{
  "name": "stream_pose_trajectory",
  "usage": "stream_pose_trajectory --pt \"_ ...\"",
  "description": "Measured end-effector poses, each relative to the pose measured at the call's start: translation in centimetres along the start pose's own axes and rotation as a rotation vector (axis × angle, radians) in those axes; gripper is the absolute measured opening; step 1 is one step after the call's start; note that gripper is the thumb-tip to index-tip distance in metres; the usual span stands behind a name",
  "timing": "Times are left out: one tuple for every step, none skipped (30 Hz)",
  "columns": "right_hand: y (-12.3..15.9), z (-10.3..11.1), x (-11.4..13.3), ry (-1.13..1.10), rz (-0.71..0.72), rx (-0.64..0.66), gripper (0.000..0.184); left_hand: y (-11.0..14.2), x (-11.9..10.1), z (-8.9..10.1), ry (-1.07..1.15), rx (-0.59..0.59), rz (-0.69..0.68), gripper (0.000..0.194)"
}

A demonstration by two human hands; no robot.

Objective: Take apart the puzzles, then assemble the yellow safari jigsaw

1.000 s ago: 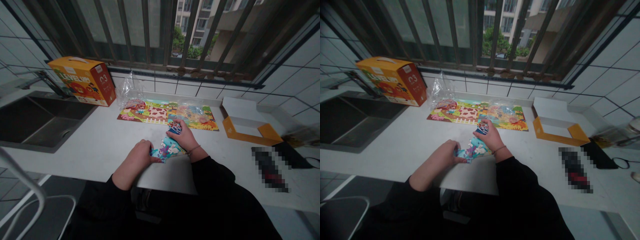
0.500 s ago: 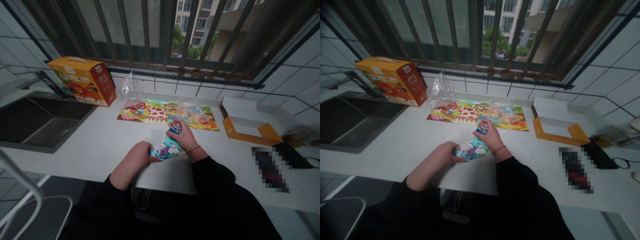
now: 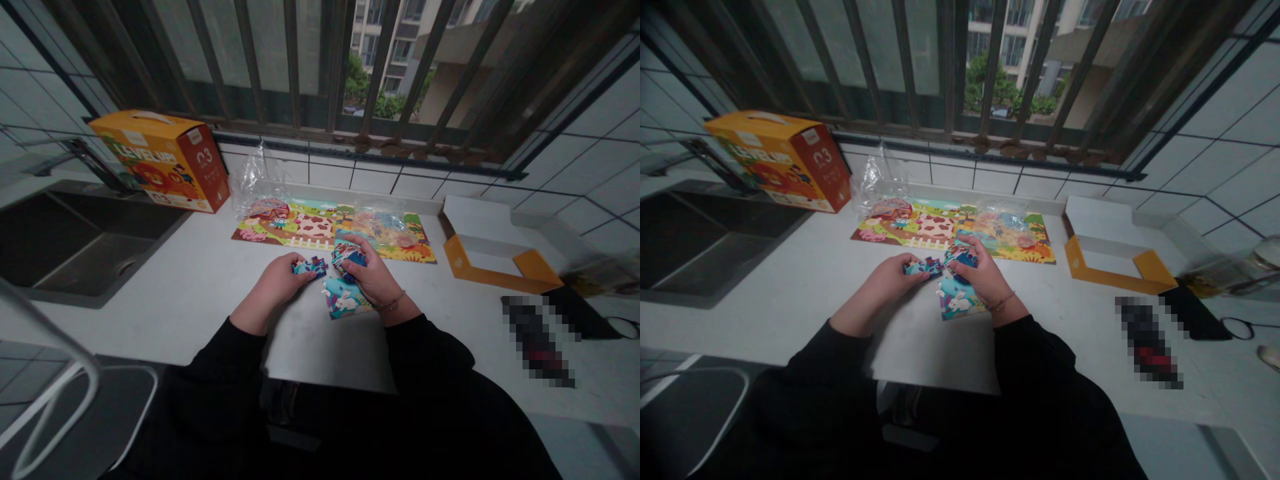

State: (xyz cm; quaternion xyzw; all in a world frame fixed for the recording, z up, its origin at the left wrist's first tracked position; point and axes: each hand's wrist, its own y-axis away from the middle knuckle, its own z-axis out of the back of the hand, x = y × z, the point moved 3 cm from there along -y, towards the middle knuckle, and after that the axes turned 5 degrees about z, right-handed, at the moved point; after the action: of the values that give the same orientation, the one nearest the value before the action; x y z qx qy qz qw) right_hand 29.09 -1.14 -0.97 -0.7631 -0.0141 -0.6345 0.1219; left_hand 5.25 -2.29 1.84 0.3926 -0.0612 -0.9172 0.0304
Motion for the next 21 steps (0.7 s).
stream_pose_trajectory --pt "0.0 -0.1 0.0 -0.013 -0.005 0.012 0.083 -0.8 -0.2 -0.4 0.035 0.012 -0.024 0.028" --pt "0.1 -0.1 0.0 -0.019 -0.01 0.013 0.083 -1.4 -0.3 -0.8 0.082 0.04 -0.052 0.031" --pt "0.0 -0.1 -0.1 -0.019 -0.016 0.006 0.084 -2.0 -0.5 -1.3 0.14 0.081 -0.084 0.034" --pt "0.0 -0.1 -0.1 -0.015 -0.022 -0.005 0.084 -2.5 -0.6 -1.8 0.202 0.123 -0.111 0.037" --pt "0.0 -0.1 -0.1 -0.007 -0.027 -0.017 0.085 -2.9 -0.8 -2.3 0.257 0.161 -0.133 0.04" --pt "-0.1 0.0 -0.1 -0.001 -0.03 -0.029 0.085 -3.3 -0.8 -2.8 0.299 0.19 -0.145 0.042" --pt "-0.2 0.0 -0.1 0.002 -0.033 -0.04 0.085 -3.6 -0.9 -3.1 0.324 0.204 -0.152 0.044" --pt "-0.2 0.0 -0.1 -0.003 -0.037 -0.05 0.085 -3.9 -0.9 -3.4 0.328 0.207 -0.155 0.046" --pt "-0.3 0.0 -0.2 -0.016 -0.044 -0.062 0.085 -4.1 -1.0 -3.5 0.321 0.201 -0.16 0.047" --pt "-0.3 -0.1 -0.2 -0.039 -0.051 -0.075 0.084 -4.3 -1.0 -3.6 0.312 0.195 -0.171 0.047" --pt "-0.3 -0.1 -0.3 -0.068 -0.059 -0.089 0.082 -4.4 -1.1 -3.6 0.305 0.194 -0.186 0.047" --pt "-0.3 -0.1 -0.4 -0.099 -0.069 -0.104 0.081 -4.5 -1.1 -3.6 0.304 0.196 -0.206 0.046" --pt "-0.3 -0.1 -0.5 -0.128 -0.078 -0.12 0.079 -4.6 -1.1 -3.6 0.309 0.205 -0.225 0.045" --pt "-0.3 -0.1 -0.5 -0.15 -0.086 -0.137 0.078 -4.6 -1.1 -3.6 0.321 0.219 -0.24 0.044" --pt "-0.3 -0.1 -0.5 -0.161 -0.092 -0.157 0.077 -4.6 -1.1 -3.6 0.342 0.235 -0.248 0.043" --pt "-0.3 0.0 -0.6 -0.162 -0.099 -0.181 0.077 -4.5 -1.0 -3.6 0.375 0.26 -0.244 0.041" --pt "-0.3 0.1 -0.6 -0.159 -0.106 -0.21 0.076 -4.4 -0.9 -3.7 0.427 0.296 -0.224 0.039" --pt "-0.3 0.3 -0.5 -0.153 -0.111 -0.244 0.075 -4.2 -0.8 -3.8 0.496 0.342 -0.191 0.037" --pt "-0.3 0.5 -0.5 -0.147 -0.114 -0.278 0.074 -4.1 -0.7 -3.9 0.574 0.391 -0.151 0.036" --pt "-0.4 0.7 -0.4 -0.143 -0.114 -0.312 0.072 -3.9 -0.6 -4.1 0.65 0.434 -0.113 0.035" --pt "-0.4 0.9 -0.4 -0.143 -0.111 -0.338 0.071 -3.8 -0.5 -4.3 0.716 0.463 -0.083 0.035"
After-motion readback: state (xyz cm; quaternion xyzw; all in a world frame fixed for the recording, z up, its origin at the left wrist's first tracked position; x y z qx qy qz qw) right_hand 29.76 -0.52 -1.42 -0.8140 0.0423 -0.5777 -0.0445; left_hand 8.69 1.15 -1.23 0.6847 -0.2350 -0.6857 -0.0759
